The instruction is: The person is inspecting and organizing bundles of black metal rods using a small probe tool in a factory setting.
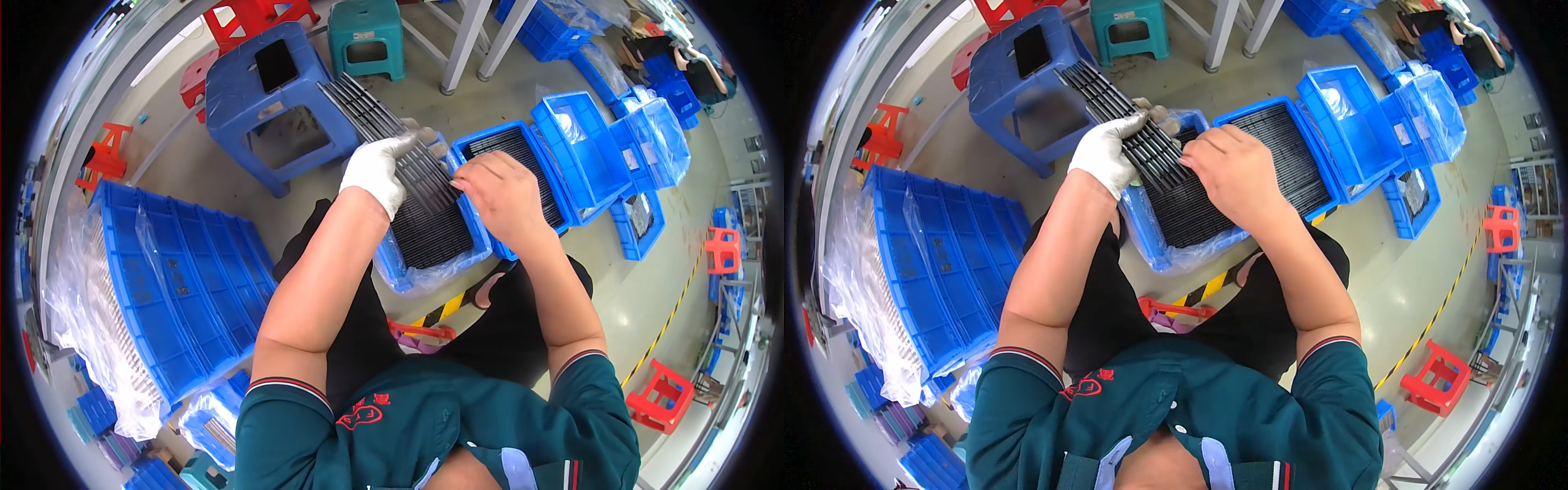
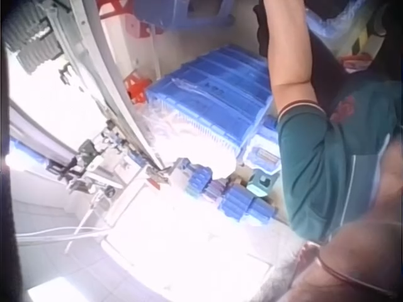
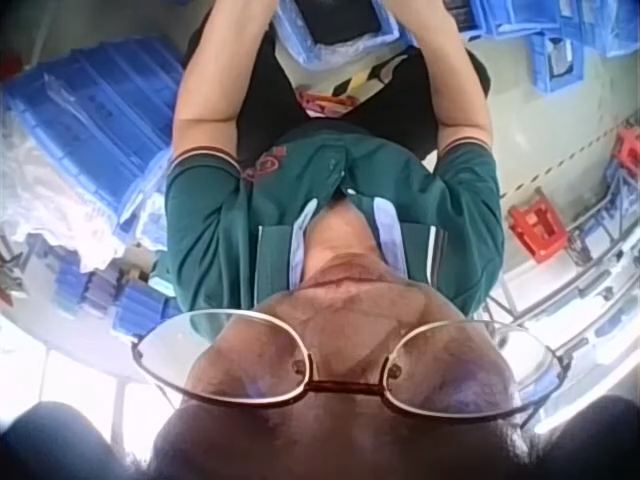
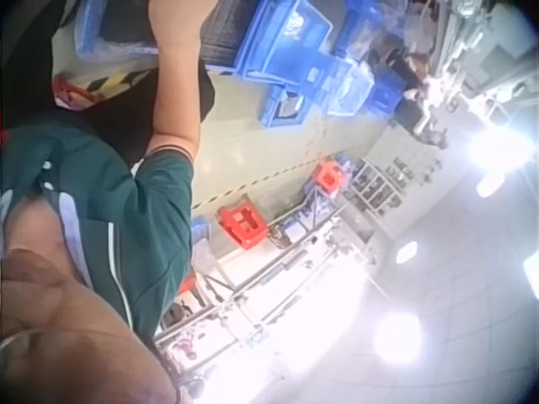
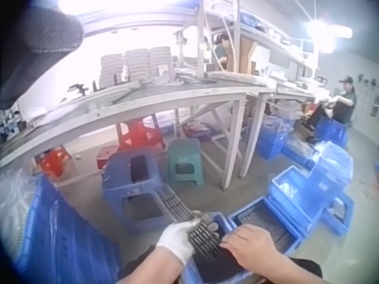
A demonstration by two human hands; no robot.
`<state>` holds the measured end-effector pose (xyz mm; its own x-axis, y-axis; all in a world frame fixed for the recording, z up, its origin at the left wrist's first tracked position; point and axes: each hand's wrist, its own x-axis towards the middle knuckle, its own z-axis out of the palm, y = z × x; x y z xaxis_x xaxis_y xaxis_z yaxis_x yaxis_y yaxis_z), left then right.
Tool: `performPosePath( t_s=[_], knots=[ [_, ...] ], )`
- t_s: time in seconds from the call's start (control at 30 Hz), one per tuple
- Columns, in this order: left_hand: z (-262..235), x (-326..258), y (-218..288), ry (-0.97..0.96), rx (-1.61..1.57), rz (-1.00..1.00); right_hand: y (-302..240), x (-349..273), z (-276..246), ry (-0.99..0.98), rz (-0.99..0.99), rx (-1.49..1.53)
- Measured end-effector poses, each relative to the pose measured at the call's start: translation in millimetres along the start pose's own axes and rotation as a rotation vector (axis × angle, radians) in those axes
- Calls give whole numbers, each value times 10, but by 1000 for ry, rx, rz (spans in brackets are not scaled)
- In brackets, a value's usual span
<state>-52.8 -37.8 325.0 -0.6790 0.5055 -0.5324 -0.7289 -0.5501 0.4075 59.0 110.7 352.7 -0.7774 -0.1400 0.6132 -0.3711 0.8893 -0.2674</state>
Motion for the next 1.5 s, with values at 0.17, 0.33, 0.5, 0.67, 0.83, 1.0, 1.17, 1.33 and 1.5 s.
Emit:
performPosePath(
  t_s=[0.17,0.33,0.5,0.67,0.83,1.0,1.17,1.33,1.5],
  knots=[
    [10,-27,-7,-26,52,11,-47,-5,39,-48,44,4],
    [-28,33,-10,-62,78,30,-60,-18,-27,69,106,90],
    [-43,43,-9,-64,64,23,-33,-27,2,102,209,188],
    [-76,101,-15,-62,61,28,-38,-39,40,39,194,175],
    [-46,63,-1,-28,86,32,-70,-19,49,45,45,53],
    [-29,25,-14,-14,82,33,-104,-37,51,-6,-38,-32],
    [-58,37,-11,-77,41,-1,-64,-32,41,-112,5,-40],
    [-43,58,12,2,143,63,-82,15,-24,-36,91,83],
    [-77,83,-2,-38,99,37,-61,-9,41,-30,152,155]
  ],
)
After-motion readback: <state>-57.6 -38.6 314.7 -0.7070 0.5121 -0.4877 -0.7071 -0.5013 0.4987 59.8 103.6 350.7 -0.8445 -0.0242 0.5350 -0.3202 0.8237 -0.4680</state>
